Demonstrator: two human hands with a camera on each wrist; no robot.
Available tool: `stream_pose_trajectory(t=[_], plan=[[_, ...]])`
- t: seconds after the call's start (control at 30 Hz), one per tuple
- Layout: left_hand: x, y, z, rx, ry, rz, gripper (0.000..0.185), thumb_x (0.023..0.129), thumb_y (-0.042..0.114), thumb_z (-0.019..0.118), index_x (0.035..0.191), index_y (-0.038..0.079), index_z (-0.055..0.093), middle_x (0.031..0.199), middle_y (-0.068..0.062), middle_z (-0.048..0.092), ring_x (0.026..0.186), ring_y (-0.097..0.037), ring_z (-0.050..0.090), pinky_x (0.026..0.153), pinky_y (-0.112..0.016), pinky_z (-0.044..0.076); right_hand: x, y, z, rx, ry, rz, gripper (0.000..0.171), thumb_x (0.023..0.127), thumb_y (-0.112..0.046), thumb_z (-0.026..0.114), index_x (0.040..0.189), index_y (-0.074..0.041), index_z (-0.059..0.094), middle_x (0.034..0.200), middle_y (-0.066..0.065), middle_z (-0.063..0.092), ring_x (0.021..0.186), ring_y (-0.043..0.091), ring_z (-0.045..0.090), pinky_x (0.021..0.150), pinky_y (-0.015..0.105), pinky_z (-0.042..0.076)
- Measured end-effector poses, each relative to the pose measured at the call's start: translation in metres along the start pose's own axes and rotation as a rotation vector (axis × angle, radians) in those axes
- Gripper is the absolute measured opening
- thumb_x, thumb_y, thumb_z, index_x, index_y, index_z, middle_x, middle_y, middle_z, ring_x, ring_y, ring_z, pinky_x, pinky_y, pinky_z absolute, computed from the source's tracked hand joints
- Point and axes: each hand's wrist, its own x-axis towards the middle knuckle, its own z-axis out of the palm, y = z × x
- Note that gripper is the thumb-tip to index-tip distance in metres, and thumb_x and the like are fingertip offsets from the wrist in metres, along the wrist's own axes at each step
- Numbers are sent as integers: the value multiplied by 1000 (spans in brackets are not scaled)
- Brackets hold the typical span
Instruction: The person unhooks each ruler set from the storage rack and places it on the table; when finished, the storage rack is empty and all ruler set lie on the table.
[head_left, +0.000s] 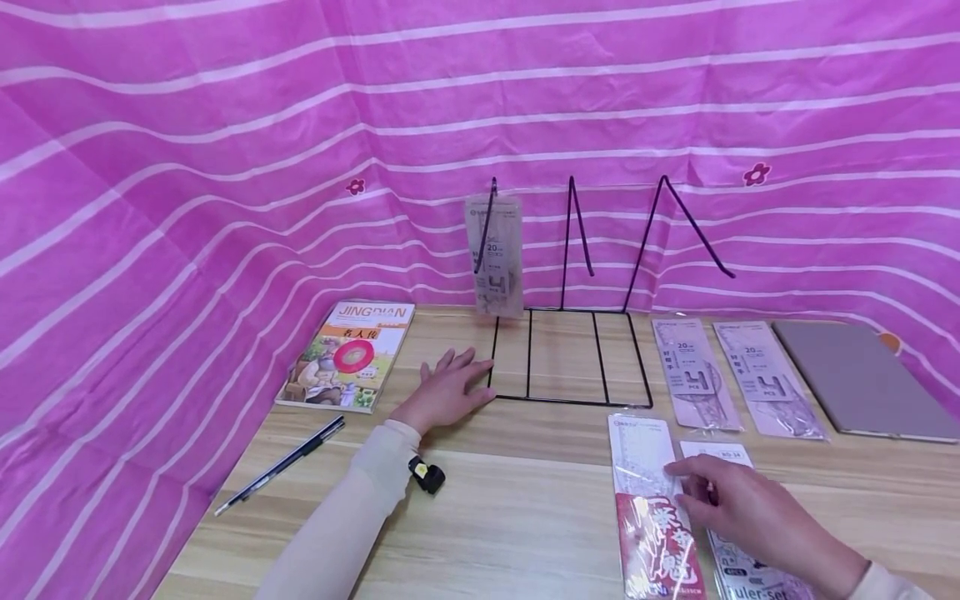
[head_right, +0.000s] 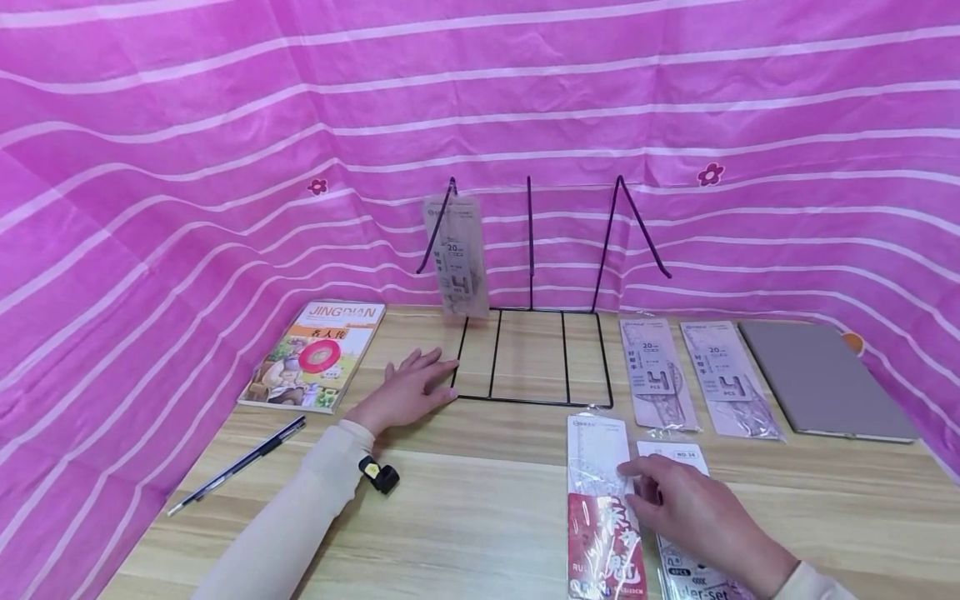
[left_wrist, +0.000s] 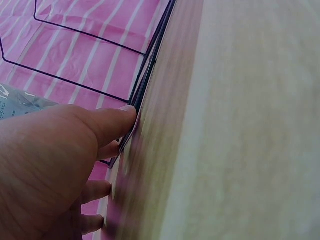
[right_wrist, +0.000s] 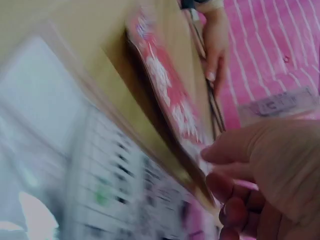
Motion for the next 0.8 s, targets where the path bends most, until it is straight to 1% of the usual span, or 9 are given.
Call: stream_pose_trajectory(t=[0.07, 0.17, 0.27, 0.37, 0.43, 0.5, 0.63, 0.73, 0.8], plan=[[0, 0, -1, 0, 2, 2, 64, 105, 57, 55, 162, 33, 42, 177, -7, 20, 164, -42, 6, 123, -79, -4, 6, 4, -7, 10, 75, -66, 27, 93, -18, 80, 119, -15, 75, 76, -18, 54, 65, -5, 44, 51, 20, 42], [1, 0, -1, 3, 8, 5, 64, 105, 57, 55, 162, 32, 42, 177, -7, 21, 164, -43, 7, 123, -79, -3, 23, 11, -21, 24, 152, -105, 21, 95, -17, 77, 116, -13, 74, 79, -15, 58, 65, -3, 47, 50, 21, 45], [0, 0, -1, -1, 9, 0, 63, 105, 57, 56, 162, 32, 42, 177, -7, 21, 164, -42, 7, 123, -78, -4, 46, 19, -34, 4, 150, -95, 23, 97, -18, 76, 118, -9, 73, 89, -6, 67, 72, 4, 56, 56, 23, 51], [-1, 0, 0, -9, 4, -5, 64, 104, 57, 56, 161, 33, 43, 177, -7, 20, 164, -41, 6, 124, -77, -4, 68, 28, -39, -40, 131, -87, 31, 97, -22, 76, 123, -5, 72, 107, 8, 72, 91, 21, 68, 74, 38, 61], [-1, 0, 1, -10, 0, -7, 64, 104, 58, 56, 162, 34, 42, 177, -6, 20, 164, -41, 6, 124, -77, -5, 80, 33, -38, -74, 120, -88, 35, 97, -24, 77, 124, -4, 71, 117, 15, 72, 103, 33, 68, 84, 51, 61], [-1, -1, 2, -8, 1, -5, 64, 104, 58, 56, 162, 34, 42, 177, -6, 20, 164, -41, 6, 124, -77, -5, 90, 36, -35, -110, 115, -104, 38, 96, -26, 78, 125, -3, 71, 120, 17, 71, 110, 39, 66, 90, 58, 57], [0, -1, 3, -4, 14, -3, 64, 104, 58, 56, 161, 34, 42, 177, -7, 20, 164, -42, 7, 123, -78, -5, 106, 38, -30, -147, 114, -127, 40, 93, -26, 80, 124, -2, 71, 112, 13, 71, 102, 31, 63, 85, 51, 54], [0, -1, 3, 1, 19, -1, 64, 104, 58, 56, 161, 33, 43, 177, -7, 20, 164, -42, 8, 123, -79, -4, 114, 37, -27, -133, 84, -94, 44, 94, -30, 80, 127, -2, 70, 105, 8, 67, 95, 24, 56, 79, 40, 47], [1, -1, 3, 1, 15, -1, 64, 104, 58, 56, 161, 33, 43, 177, -7, 20, 164, -43, 8, 122, -79, -4, 119, 38, -25, -125, 60, -76, 47, 94, -32, 80, 129, -2, 69, 102, 6, 65, 94, 22, 53, 79, 38, 43]])
